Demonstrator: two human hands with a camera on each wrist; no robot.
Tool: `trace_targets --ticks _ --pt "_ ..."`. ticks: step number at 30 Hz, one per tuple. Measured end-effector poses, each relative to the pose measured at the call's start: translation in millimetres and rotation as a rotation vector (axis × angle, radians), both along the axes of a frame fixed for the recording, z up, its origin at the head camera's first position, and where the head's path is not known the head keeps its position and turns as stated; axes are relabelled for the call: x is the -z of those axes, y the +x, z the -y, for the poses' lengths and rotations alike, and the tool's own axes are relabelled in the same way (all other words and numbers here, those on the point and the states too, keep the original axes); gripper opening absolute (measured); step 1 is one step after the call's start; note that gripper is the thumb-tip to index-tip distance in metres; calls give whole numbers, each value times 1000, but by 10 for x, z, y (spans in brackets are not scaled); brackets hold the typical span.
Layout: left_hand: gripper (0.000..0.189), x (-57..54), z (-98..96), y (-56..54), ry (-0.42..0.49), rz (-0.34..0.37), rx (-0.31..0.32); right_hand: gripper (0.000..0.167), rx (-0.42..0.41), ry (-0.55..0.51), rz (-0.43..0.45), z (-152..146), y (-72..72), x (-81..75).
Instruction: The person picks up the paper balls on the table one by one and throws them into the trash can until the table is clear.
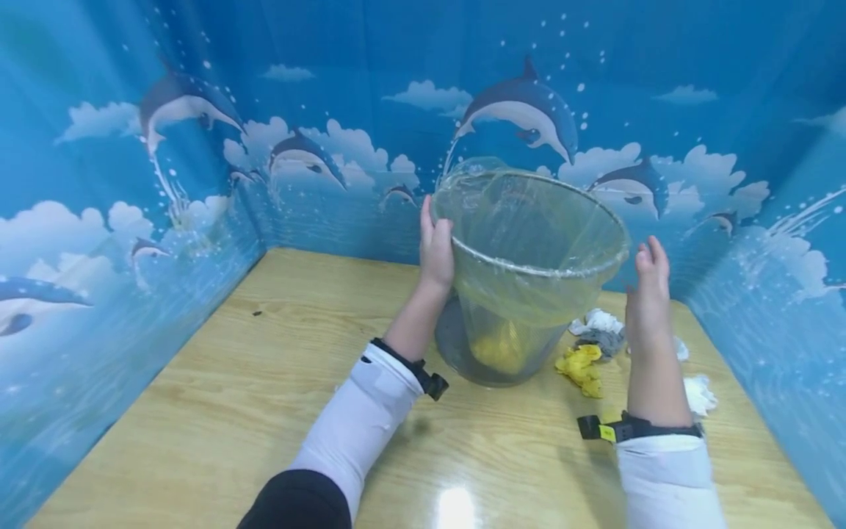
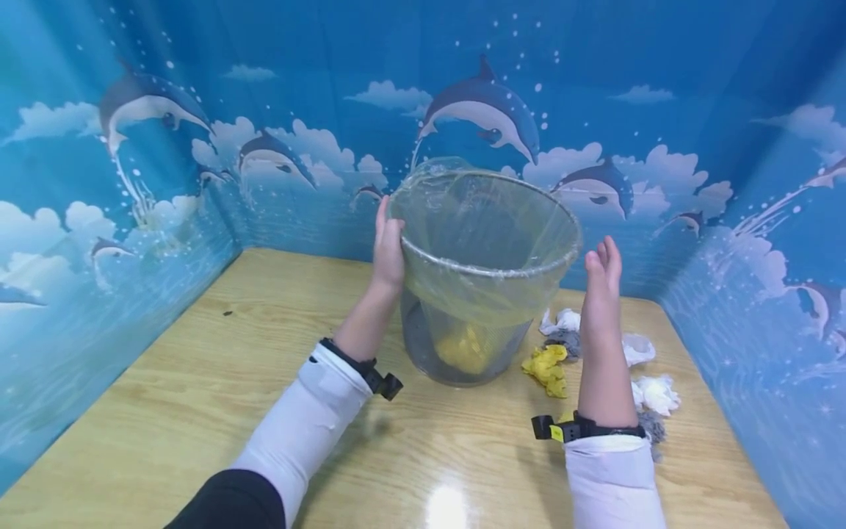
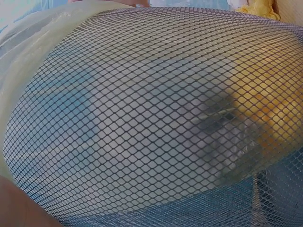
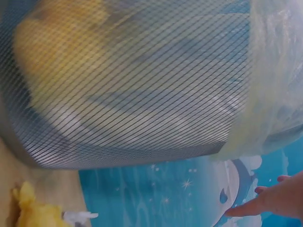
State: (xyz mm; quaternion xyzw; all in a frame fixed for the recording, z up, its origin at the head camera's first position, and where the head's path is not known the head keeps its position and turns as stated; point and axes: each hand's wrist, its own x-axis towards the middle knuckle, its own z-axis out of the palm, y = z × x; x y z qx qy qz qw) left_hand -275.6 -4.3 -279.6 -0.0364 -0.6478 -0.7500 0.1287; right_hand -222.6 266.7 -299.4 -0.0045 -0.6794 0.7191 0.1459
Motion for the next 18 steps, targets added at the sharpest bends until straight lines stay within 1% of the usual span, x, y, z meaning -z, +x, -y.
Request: trace_targets --ticks 3,6,10,13,18 --pt "65 -4 2 8 -5 4 -1 72 21 180 68 -38 25 76" --pt "65 -2 6 17 -4 12 2 73 38 389 100 -68 40 147" --pt "65 10 17 32 -1 17 1 77 37 623 42 -109 58 247" --pt "65 11 18 39 4 12 2 77 18 745 21 -149 67 324" --pt "65 -10 9 32 5 -3 3 78 -38 890 63 -196 44 420"
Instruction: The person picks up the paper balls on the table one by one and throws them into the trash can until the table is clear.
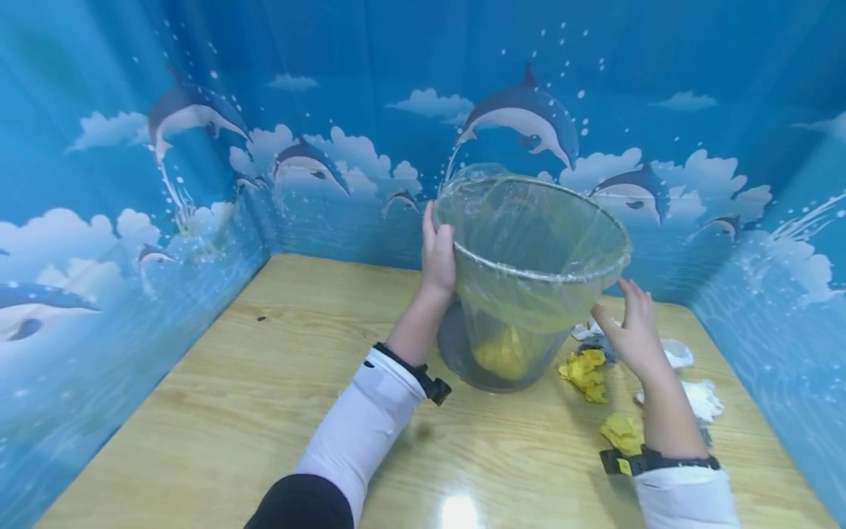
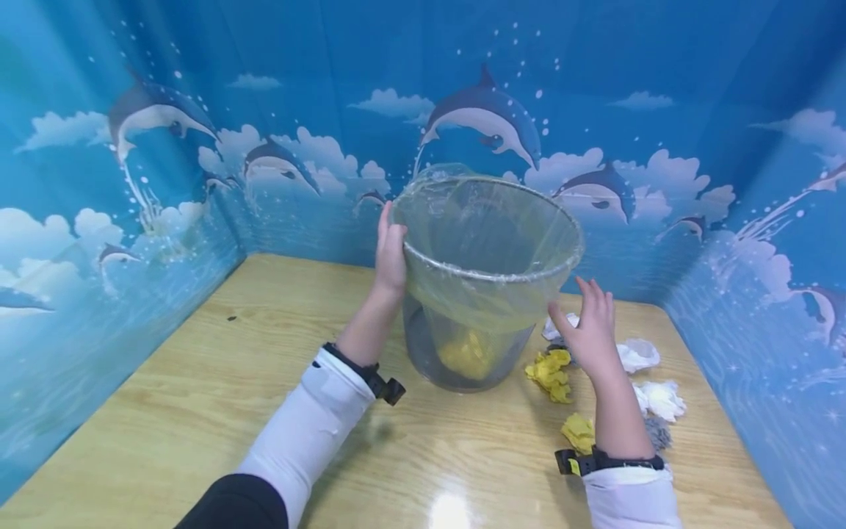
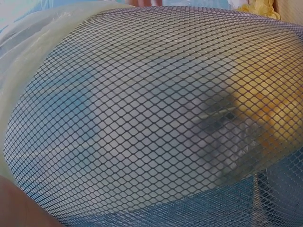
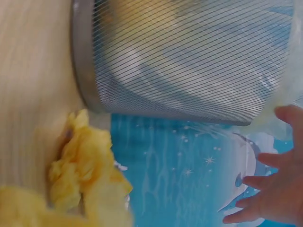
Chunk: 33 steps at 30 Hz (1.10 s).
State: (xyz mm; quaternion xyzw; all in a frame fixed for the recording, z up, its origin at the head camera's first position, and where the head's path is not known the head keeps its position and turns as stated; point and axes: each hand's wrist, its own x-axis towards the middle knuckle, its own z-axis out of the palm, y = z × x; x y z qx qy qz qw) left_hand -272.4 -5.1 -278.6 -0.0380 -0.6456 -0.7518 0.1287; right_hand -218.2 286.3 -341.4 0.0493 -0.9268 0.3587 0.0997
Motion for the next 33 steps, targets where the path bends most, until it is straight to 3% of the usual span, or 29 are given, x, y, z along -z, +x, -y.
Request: trace_targets --ticks 7,16,24,33 --pt "66 -9 21 -15 3 -9 -6 82 -52 230 85 0 -19 94" --pt "66 -17 34 -8 1 -13 -3 80 -191 403 143 23 15 248" --pt "67 -7 28 11 7 7 4 77 -335 421 226 -7 47 423" --pt "67 9 17 5 4 5 10 73 -353 453 251 -72 31 558"
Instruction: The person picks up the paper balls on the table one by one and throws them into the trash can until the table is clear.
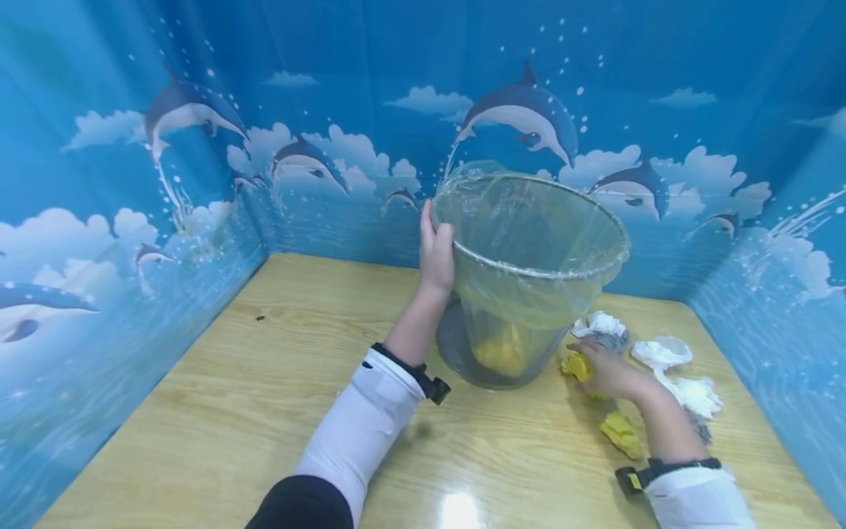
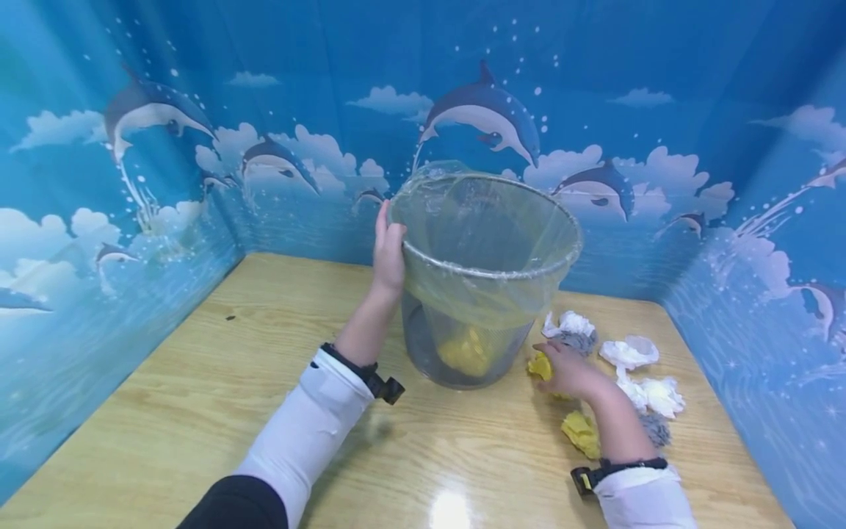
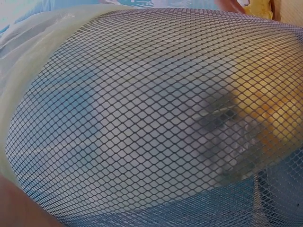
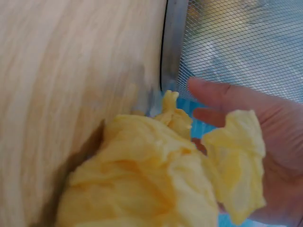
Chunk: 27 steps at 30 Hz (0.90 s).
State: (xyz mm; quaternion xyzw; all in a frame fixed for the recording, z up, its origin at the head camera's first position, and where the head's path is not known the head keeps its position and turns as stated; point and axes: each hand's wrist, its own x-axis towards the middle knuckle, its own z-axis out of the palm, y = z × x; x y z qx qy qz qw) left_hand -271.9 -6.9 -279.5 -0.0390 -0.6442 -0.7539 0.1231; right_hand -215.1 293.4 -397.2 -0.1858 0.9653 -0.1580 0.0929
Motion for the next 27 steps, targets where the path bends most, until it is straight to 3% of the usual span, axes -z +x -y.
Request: trace_targets --ticks 11,21,27 --pt "67 -9 -4 -6 -8 -20 -1 74 0 69 39 -28 -7 40" --pt "67 7 1 -14 -12 -15 -3 58 -77 86 -8 -65 -64 129" --pt "67 8 1 -4 -15 -14 -4 52 -81 108 -6 -73 -84 130"
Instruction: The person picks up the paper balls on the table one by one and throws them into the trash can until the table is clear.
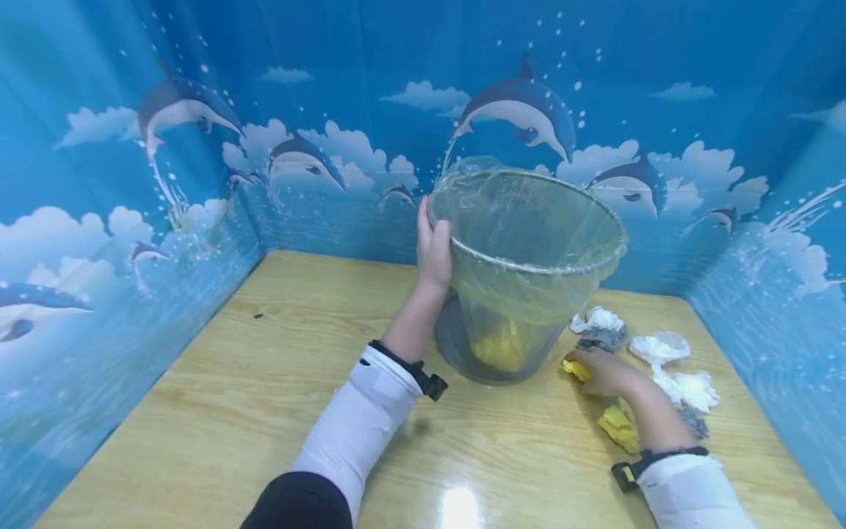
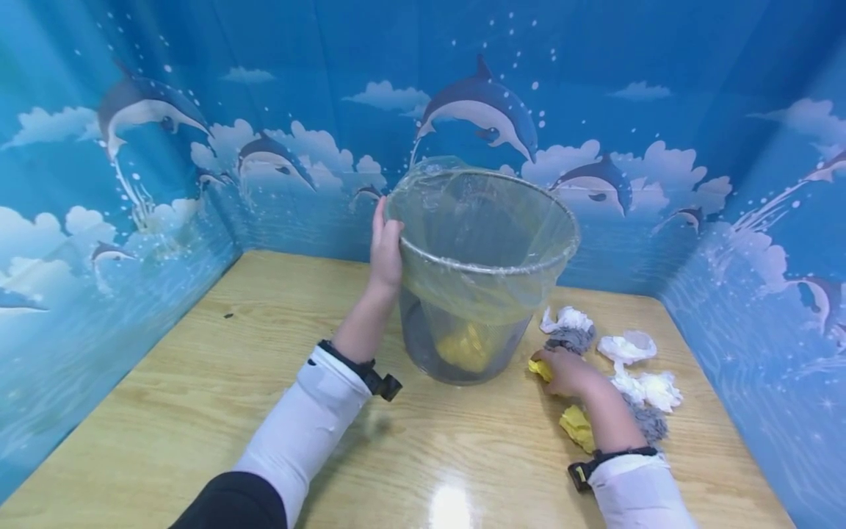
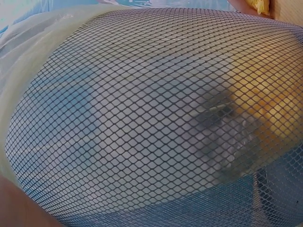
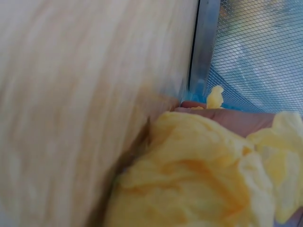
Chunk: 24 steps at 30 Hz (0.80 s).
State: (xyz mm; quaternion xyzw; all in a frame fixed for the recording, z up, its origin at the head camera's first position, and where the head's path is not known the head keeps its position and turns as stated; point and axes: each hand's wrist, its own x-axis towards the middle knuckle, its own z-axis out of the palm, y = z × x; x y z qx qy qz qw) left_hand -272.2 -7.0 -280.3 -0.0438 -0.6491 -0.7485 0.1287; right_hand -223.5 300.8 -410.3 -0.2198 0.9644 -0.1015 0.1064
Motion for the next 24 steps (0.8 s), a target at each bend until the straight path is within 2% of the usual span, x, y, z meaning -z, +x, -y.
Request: trace_targets --ticks 8,15,24 --pt "68 8 0 5 -5 -5 1 57 91 58 77 5 -10 -77" --pt "67 33 0 2 -1 8 -6 58 81 68 64 -18 -30 -55" --pt "68 14 -5 -5 0 4 -8 55 76 56 55 -39 -67 -29"
